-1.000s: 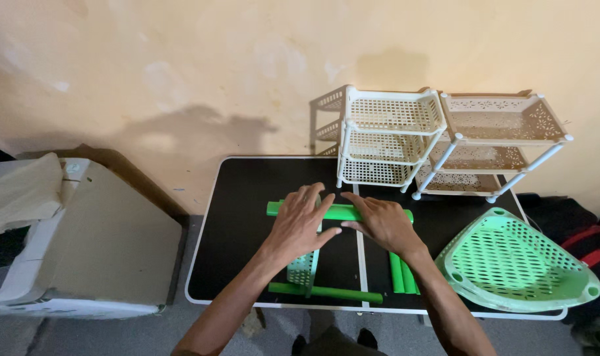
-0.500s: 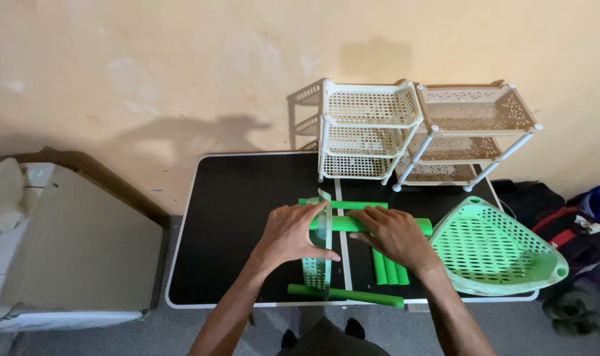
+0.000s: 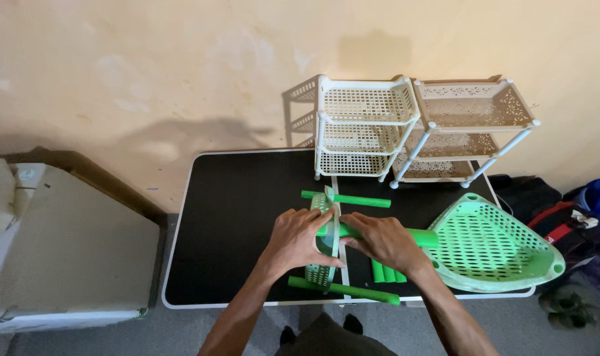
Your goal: The person disassembles a green triangular plastic storage rack on a table. They remove the green support poles from the triangular baskets and place the components on the table. The person handles the baskets and poles by hand without using tools.
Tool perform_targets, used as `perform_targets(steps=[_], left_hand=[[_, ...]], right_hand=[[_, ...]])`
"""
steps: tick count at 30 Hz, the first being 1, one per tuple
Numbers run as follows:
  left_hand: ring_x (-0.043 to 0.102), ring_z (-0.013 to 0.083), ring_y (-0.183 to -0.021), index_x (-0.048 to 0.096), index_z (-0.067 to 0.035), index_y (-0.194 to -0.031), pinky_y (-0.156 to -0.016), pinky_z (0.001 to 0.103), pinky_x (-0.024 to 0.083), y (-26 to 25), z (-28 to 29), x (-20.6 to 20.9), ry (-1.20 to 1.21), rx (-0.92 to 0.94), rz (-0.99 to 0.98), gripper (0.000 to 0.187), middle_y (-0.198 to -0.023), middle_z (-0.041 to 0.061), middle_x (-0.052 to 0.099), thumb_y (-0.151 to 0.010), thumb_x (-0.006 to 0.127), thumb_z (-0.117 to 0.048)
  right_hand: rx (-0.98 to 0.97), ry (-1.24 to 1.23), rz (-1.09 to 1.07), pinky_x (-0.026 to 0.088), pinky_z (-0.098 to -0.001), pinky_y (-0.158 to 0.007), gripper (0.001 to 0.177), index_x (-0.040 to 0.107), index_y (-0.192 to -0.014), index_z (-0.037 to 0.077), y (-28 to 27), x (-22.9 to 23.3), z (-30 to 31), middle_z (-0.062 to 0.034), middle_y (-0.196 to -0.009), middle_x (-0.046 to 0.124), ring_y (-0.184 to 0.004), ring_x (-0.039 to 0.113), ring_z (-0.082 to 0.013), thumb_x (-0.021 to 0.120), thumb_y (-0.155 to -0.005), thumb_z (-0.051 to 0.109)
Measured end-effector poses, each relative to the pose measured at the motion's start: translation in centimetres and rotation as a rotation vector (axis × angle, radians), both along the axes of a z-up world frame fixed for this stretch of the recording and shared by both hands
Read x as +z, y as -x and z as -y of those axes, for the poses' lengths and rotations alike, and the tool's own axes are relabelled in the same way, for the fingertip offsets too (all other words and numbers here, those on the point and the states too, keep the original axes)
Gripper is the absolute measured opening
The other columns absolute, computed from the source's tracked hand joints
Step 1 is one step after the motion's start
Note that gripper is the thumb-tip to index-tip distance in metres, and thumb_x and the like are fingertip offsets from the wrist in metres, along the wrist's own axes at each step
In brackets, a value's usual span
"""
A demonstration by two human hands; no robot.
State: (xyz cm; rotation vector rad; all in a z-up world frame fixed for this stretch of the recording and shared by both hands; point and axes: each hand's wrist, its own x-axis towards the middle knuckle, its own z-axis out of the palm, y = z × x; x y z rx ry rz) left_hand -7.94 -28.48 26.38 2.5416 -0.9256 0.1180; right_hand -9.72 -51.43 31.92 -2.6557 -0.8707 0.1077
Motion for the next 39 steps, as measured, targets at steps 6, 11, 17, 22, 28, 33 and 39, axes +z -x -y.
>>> perform_targets(steps=[6,11,17,22,28,33,39], left_hand=[[0.070,0.0309,-0.087,0.061,-0.002,-0.138,-0.074,0.047,0.053,-0.2,-0.1,-0.9,-0.003,0.003,0.015,0.126,-0.108,0.017,0.071,-0.047,0.081,-0.087],[0.069,0.0340,-0.097,0.062,-0.006,-0.139,-0.079,0.054,0.051,-0.6,-0.1,-2.0,-0.013,-0.005,-0.026,0.124,-0.114,0.019,0.070,-0.046,0.082,-0.086],[0.068,0.0364,-0.104,0.060,-0.007,-0.142,-0.090,0.060,0.050,-0.7,0.0,-2.4,-0.058,-0.014,-0.068,0.124,-0.120,0.020,0.069,-0.049,0.081,-0.086],[0.069,0.0363,-0.104,0.060,-0.006,-0.142,-0.086,0.056,0.052,-0.7,-0.3,-2.2,-0.009,-0.014,-0.032,0.125,-0.120,0.021,0.070,-0.048,0.081,-0.085],[0.068,0.0257,-0.082,0.058,-0.005,-0.142,-0.070,0.044,0.052,-1.0,-1.6,-1.0,-0.017,0.033,-0.020,0.126,-0.107,0.014,0.071,-0.049,0.080,-0.087],[0.066,0.0228,-0.076,0.060,-0.005,-0.143,-0.068,0.041,0.050,-0.8,-2.1,-0.7,0.031,0.054,0.026,0.126,-0.098,0.010,0.072,-0.048,0.081,-0.085],[0.067,0.0213,-0.074,0.060,-0.002,-0.141,-0.068,0.040,0.050,-0.5,-2.7,-1.0,0.145,0.082,0.107,0.124,-0.099,0.012,0.072,-0.049,0.085,-0.082]], right_hand=[[0.005,-0.029,0.062,0.059,-0.0403,-0.056,0.050,0.059,-0.126,0.009,0.0,-2.0,0.3,-0.0098,-0.093,0.071,-0.061,0.070,-0.0256,0.054,-0.096,0.050],[-0.021,-0.024,0.038,0.058,-0.0407,-0.055,0.051,0.059,-0.126,0.010,-0.1,-3.3,0.5,-0.0094,-0.097,0.071,-0.058,0.069,-0.0256,0.052,-0.097,0.051],[-0.065,0.042,0.101,0.057,-0.0478,-0.058,0.053,0.060,-0.129,0.016,0.3,-3.7,0.4,-0.0068,-0.094,0.071,-0.067,0.071,-0.0285,0.055,-0.094,0.055],[-0.062,0.023,0.140,0.058,-0.0438,-0.057,0.052,0.062,-0.126,0.016,0.1,-3.9,0.3,-0.0049,-0.090,0.070,-0.065,0.071,-0.0266,0.053,-0.096,0.056],[-0.195,-0.139,0.100,0.058,-0.0413,-0.055,0.051,0.070,-0.127,0.027,-0.8,-3.3,1.9,-0.0039,-0.093,0.077,-0.055,0.071,-0.0253,0.057,-0.088,0.057],[-0.175,-0.288,0.167,0.059,-0.0440,-0.063,0.047,0.069,-0.126,0.022,-0.6,-3.3,2.1,-0.0055,-0.103,0.078,-0.064,0.072,-0.0292,0.061,-0.090,0.052],[-0.191,-0.397,0.128,0.060,-0.0447,-0.069,0.044,0.068,-0.125,0.018,-0.9,-3.7,1.0,-0.0088,-0.114,0.076,-0.073,0.075,-0.0310,0.060,-0.094,0.048]])
